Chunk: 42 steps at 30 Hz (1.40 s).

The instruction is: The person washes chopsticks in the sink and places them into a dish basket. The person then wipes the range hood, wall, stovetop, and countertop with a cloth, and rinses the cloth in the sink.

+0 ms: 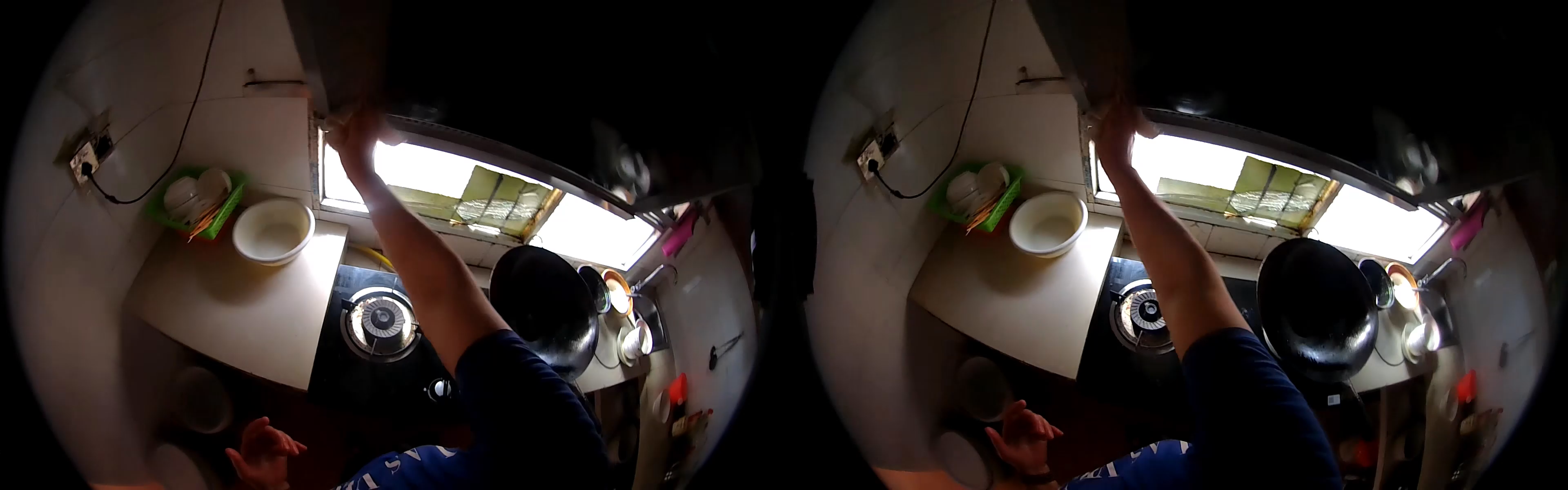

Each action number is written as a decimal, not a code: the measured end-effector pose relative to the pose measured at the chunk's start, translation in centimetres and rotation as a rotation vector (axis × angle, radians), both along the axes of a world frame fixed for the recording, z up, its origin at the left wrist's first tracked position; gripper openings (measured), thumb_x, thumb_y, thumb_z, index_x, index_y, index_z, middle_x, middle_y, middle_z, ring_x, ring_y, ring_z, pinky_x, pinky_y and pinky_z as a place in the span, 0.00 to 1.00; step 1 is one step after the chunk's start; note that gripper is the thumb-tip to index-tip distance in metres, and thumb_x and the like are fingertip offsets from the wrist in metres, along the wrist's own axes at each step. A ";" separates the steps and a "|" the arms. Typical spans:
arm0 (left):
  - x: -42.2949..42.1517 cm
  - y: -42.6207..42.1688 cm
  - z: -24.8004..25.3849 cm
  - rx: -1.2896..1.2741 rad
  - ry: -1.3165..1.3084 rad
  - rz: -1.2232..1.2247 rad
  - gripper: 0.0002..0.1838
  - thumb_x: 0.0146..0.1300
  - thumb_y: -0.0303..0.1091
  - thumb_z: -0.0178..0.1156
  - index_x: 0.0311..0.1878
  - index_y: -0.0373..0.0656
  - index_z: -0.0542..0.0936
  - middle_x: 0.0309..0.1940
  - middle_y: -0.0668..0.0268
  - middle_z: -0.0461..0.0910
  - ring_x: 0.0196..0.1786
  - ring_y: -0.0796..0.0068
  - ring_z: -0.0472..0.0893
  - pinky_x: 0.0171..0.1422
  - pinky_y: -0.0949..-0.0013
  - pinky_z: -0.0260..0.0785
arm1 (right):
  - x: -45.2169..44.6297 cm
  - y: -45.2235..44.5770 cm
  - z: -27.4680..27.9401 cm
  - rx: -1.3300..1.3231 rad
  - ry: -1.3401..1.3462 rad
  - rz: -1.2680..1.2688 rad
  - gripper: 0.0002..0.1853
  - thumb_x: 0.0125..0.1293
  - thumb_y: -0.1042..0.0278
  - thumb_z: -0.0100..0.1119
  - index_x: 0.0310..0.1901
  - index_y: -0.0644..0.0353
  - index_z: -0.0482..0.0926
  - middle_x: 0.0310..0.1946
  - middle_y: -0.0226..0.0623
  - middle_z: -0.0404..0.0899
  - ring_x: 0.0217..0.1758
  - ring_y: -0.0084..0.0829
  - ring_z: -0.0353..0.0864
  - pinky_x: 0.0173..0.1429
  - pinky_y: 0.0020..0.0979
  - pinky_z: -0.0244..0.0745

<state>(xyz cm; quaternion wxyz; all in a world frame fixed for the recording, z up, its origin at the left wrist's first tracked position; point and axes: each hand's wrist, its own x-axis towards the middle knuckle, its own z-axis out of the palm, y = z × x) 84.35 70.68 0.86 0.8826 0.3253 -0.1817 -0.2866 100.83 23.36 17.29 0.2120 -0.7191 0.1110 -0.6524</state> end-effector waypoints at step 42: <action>-8.6 -11.5 6.9 -0.102 -0.120 -0.272 0.39 0.64 0.64 0.40 0.62 0.36 0.67 0.27 0.67 0.63 0.32 0.71 0.62 0.40 0.64 0.60 | -55.1 -27.6 13.6 -0.132 -0.441 -1.021 0.22 0.70 0.62 0.41 0.63 0.59 0.59 0.54 0.37 0.70 0.53 0.26 0.72 0.56 0.25 0.70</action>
